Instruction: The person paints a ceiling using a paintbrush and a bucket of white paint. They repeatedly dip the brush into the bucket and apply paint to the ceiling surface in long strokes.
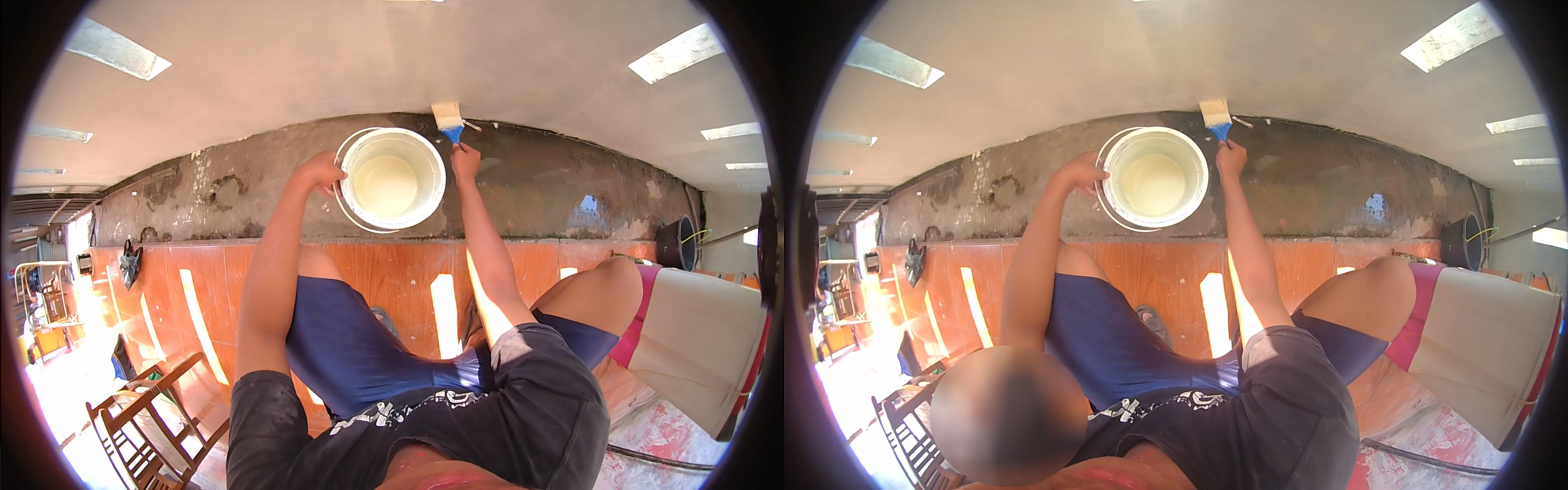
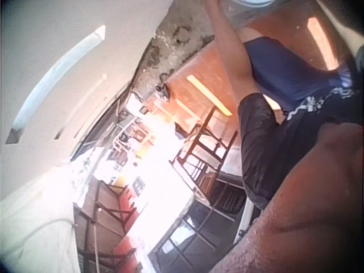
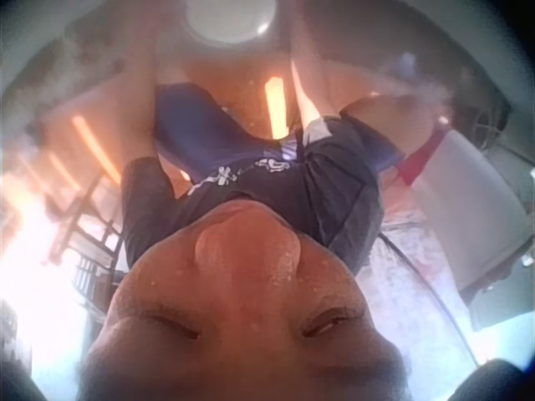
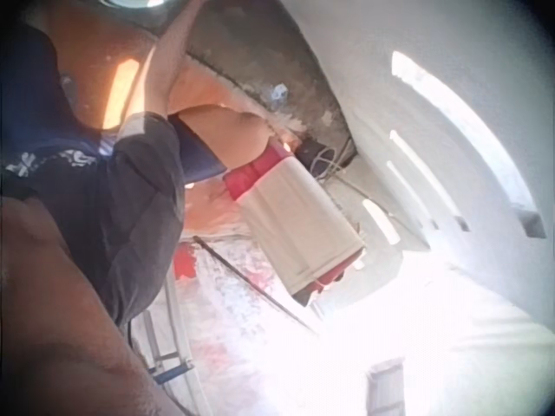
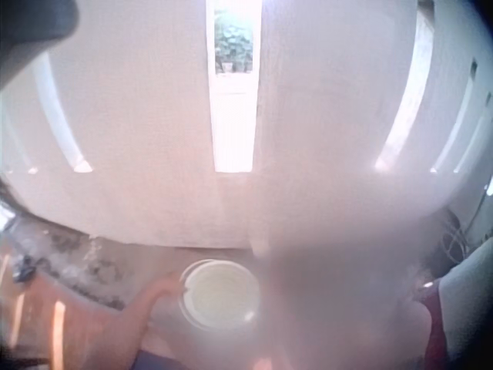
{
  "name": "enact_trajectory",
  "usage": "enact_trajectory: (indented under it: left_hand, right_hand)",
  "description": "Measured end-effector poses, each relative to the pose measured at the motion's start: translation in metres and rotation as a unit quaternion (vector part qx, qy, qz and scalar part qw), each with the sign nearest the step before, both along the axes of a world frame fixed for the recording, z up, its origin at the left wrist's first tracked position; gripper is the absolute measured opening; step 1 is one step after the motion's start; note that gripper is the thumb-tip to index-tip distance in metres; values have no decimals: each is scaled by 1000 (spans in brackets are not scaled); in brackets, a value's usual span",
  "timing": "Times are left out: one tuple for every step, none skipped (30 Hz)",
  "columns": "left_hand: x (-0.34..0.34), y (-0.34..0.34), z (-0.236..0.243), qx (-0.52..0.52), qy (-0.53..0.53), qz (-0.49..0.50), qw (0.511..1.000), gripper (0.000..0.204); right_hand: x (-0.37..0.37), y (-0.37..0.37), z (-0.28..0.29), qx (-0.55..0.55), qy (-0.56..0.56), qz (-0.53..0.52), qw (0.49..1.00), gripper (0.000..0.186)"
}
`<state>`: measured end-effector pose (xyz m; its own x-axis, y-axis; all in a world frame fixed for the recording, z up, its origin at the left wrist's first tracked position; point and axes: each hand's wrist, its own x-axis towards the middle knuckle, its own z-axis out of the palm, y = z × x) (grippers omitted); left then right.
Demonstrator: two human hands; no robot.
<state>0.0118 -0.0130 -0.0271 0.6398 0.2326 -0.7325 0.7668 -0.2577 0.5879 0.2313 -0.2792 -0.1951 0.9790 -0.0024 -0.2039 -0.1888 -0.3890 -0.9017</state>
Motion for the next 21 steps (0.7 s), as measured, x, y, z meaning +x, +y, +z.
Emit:
enact_trajectory:
  left_hand:
    - [1,1,0,-2,1,5,1000,20]
    - [1,2,0,2,1,2,1000,20]
    - [0,2,-1,1,4,2,1000,20]
    - [0,2,-1,1,8,4,1000,20]
    - [0,3,-1,-1,3,3,1000,20]
    - [-1,3,-1,-3,1,5,1000,20]
    - [-1,2,-1,-8,0,10,1000,20]
    - [-1,2,0,-1,-3,5,1000,20]
    - [0,2,1,4,-4,4,1000,20]
    - [1,1,1,4,-5,6,1000,20]
    - [2,1,2,9,-5,1,1000,20]
    - [3,1,2,9,-6,-1,1000,20]
    - [3,0,2,6,-4,2,1000,20]
    - [4,0,3,9,-6,4,1000,20]
    - [4,0,2,9,-4,9,1000,20]
    - [4,-1,2,8,-2,18,1000,20]
    - [6,-1,2,10,-1,16,1000,19]
    - [6,-1,2,10,2,18,1000,19]
    - [7,-2,2,10,6,24,1000,18]
    - [8,-2,3,13,12,13,1000,22]
    - [9,-2,3,15,18,6,1000,27]
  right_hand:
    - [4,-3,-11,-41,44,-49,997,24]
    - [6,-9,-20,2,30,-54,998,23]
    - [8,-18,-24,17,43,-79,996,23]
    - [12,-25,-25,25,72,-108,991,23]
    - [18,-30,-22,48,90,-104,989,23]
    - [26,-36,-16,63,126,-103,985,24]
    - [32,-41,-8,78,161,-102,979,25]
    - [43,-43,1,75,144,-97,982,26]
    - [57,-42,12,72,126,-92,985,26]
    - [64,-42,21,48,120,-108,986,27]
    - [67,-44,29,61,56,-107,991,23]
    - [71,-51,37,51,5,-126,991,21]
    - [72,-56,42,54,-60,-129,988,21]
    - [69,-65,44,120,-75,-135,981,22]
    - [63,-77,43,197,-102,-126,967,23]
    - [60,-84,41,259,-120,-147,947,25]
    - [60,-89,37,276,-129,-133,943,26]
    - [57,-93,30,279,-129,-151,940,27]
    - [56,-97,23,265,-120,-165,942,27]
    - [55,-99,15,170,-101,-160,967,28]
    - [54,-102,7,57,-73,-149,984,28]
